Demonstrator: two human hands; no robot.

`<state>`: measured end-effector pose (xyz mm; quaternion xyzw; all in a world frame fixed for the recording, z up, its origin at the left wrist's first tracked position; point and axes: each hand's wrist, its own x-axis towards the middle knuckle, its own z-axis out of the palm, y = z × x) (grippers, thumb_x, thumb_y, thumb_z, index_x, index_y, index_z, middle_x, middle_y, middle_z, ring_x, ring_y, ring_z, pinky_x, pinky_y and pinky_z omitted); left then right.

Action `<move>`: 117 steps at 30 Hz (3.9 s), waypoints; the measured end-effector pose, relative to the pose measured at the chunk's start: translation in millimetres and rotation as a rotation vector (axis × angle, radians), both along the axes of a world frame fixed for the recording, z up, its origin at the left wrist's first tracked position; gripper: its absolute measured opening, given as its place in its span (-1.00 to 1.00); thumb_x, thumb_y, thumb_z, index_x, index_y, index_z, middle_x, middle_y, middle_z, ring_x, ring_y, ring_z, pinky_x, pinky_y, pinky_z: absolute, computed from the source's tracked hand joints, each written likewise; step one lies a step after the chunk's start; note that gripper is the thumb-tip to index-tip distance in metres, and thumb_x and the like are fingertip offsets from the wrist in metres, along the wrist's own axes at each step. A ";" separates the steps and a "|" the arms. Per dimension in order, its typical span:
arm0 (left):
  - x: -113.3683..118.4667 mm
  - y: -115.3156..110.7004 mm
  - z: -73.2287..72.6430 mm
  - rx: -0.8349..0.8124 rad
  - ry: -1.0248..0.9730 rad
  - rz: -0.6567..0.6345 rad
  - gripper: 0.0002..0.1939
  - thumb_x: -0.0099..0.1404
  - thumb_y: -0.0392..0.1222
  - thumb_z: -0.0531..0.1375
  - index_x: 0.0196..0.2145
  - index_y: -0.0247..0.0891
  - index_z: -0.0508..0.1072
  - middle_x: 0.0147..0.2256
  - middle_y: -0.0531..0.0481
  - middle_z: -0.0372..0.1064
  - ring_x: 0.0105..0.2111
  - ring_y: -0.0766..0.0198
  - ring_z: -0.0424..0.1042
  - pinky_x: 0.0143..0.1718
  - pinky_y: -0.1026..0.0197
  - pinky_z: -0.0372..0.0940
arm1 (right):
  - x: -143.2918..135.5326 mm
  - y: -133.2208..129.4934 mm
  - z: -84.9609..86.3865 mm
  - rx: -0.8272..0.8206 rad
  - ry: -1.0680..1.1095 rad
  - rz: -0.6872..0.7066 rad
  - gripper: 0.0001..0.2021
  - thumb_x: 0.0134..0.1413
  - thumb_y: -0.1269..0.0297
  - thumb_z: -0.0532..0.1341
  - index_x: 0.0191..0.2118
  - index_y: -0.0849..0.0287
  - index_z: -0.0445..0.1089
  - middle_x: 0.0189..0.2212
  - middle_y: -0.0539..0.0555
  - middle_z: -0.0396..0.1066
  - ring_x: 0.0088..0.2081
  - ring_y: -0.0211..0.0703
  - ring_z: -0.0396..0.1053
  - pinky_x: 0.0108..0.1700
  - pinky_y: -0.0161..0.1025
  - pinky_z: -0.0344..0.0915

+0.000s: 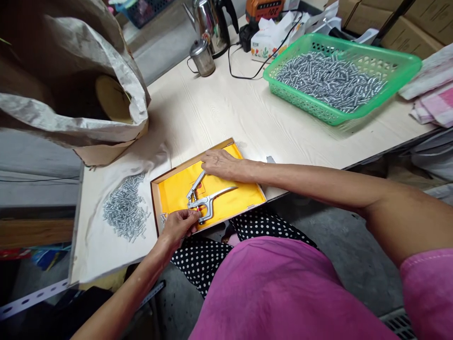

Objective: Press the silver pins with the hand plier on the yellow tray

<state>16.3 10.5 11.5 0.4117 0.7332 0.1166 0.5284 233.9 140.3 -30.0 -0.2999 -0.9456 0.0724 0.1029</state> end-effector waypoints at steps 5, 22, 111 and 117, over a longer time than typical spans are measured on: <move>0.3 -0.4 1.7 -0.007 0.002 0.006 -0.65 0.00 0.08 0.33 -0.56 -0.28 0.44 -0.75 0.11 0.26 -0.75 0.45 0.11 -0.68 0.35 -0.04 | 16.0 -22.8 14.3 0.031 -0.046 -0.033 -0.41 0.11 -0.18 0.21 0.05 0.23 0.35 -0.06 0.22 0.40 0.04 0.18 0.17 0.02 0.05 0.10; 12.5 -5.3 10.6 0.671 0.567 -0.469 -0.64 0.30 -0.04 0.22 -0.05 -0.33 0.45 -0.10 -0.23 0.45 -0.10 0.01 0.42 -0.06 0.01 0.34 | 13.2 -55.9 32.6 -0.073 -0.175 -0.110 -0.50 0.09 -0.06 0.30 -0.07 0.32 0.38 -0.11 0.22 0.37 -0.07 0.07 0.20 -0.10 -0.08 0.10; -44.8 28.7 24.3 0.252 0.011 0.047 -0.69 0.02 -0.04 0.32 -0.34 -0.32 0.49 -0.55 0.06 0.42 -0.62 0.35 0.34 -0.52 0.28 0.27 | 0.8 -81.8 -7.9 -0.067 0.126 -0.280 -0.79 0.36 0.24 0.08 -0.17 0.11 0.47 -0.29 0.10 0.36 -0.23 -0.10 0.15 -0.23 -0.18 -0.09; -1.0 11.1 9.0 0.075 -0.152 0.120 -0.54 -0.15 0.11 0.41 -0.47 -0.31 0.42 -0.67 0.12 0.29 -0.71 0.45 0.17 -0.67 0.36 0.06 | 0.4 -80.4 -13.1 -0.062 0.129 -0.277 -0.76 0.36 0.19 0.08 -0.17 0.10 0.48 -0.29 0.09 0.35 -0.23 -0.08 0.13 -0.22 -0.16 -0.10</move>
